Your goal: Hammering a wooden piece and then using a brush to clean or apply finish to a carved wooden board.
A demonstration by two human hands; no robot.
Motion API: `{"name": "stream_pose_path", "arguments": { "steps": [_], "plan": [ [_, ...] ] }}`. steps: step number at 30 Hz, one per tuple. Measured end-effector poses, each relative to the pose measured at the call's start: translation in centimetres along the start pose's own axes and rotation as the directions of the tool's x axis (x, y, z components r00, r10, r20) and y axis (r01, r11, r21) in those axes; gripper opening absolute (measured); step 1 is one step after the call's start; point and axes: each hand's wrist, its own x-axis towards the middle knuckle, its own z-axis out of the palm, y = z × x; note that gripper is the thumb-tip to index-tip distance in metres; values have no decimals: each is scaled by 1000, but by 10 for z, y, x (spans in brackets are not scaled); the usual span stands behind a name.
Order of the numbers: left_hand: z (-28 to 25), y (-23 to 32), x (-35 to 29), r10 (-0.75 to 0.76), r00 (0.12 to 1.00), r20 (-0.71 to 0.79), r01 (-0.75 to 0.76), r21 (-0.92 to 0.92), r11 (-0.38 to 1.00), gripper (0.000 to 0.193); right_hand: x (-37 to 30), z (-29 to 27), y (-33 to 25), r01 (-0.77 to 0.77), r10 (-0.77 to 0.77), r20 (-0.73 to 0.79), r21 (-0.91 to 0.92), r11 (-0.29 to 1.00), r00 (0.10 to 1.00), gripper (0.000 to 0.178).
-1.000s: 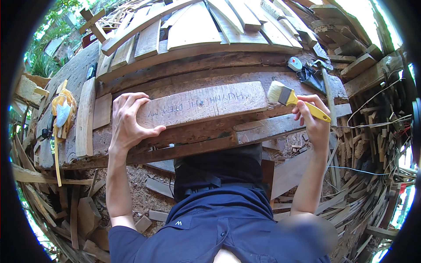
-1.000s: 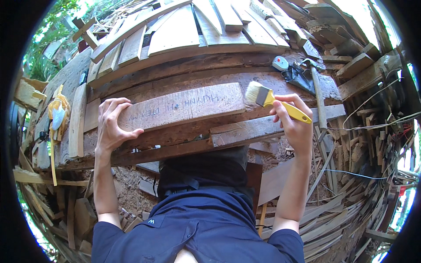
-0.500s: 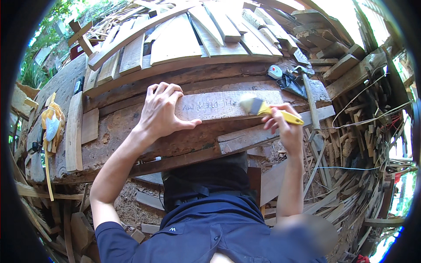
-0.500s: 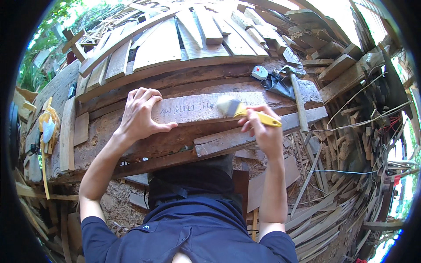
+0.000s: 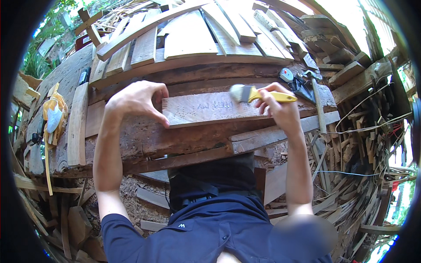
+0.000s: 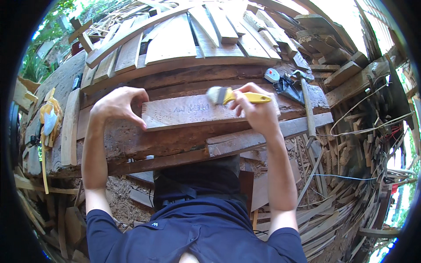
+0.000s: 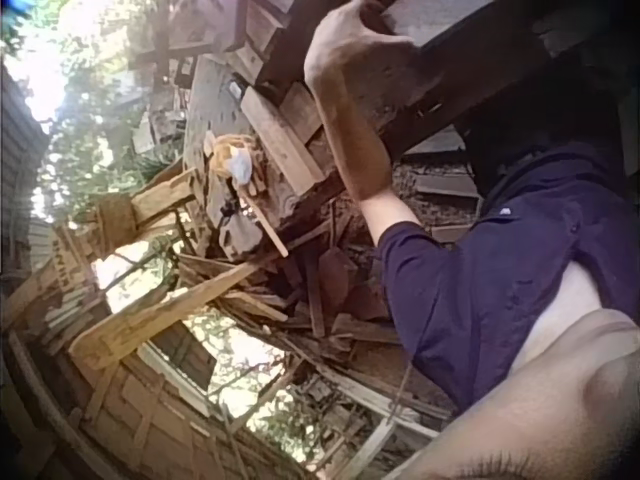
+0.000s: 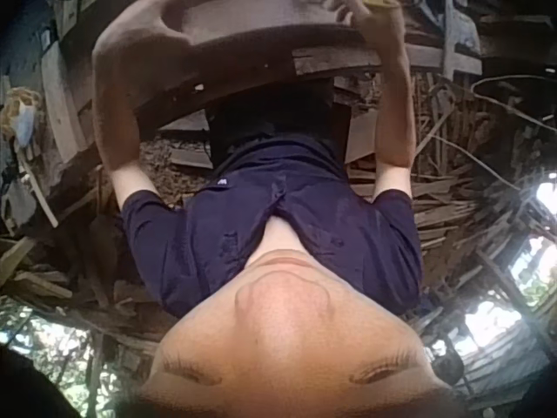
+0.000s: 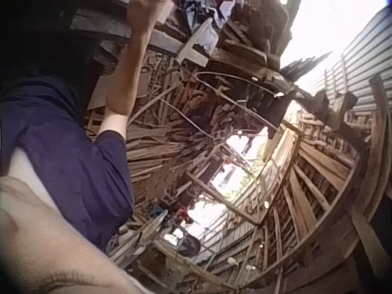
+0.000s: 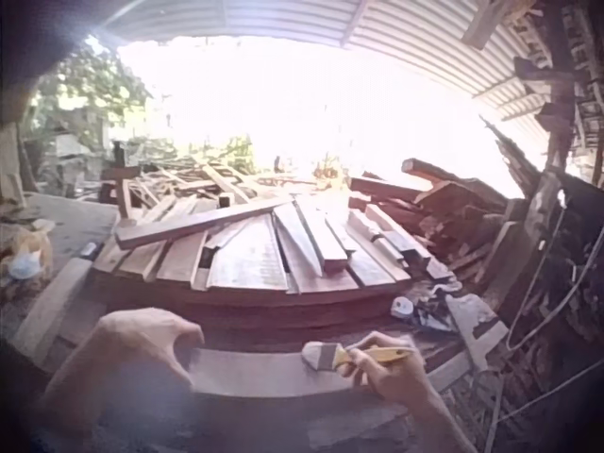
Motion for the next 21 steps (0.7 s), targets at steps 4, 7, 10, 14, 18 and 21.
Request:
{"name": "stream_pose_path", "arguments": {
  "steps": [4,7,10,14,18,21],
  "plan": [
    [5,1,7,78,997,20,-76,-76,994,92,32,25,-27,-28,24,294,8,1000,956,15],
    [5,-3,6,73,996,47,-69,-82,994,93,49,62,-38,29,-38,280,38,999,959,18],
    [6,-6,-1,57,996,74,-48,-119,992,94,45,94,-59,41,-34,542,-1,999,840,21],
    [4,-5,7,69,989,134,-41,-198,979,92,55,106,-57,94,-89,393,6,996,915,19],
    [4,-4,4,51,992,112,-31,-176,984,90,51,99,-73,47,-1,556,-70,996,831,20],
    [4,-2,4,50,993,107,-30,-179,983,90,58,95,-52,151,-121,374,-51,987,919,16]
  ]
}}
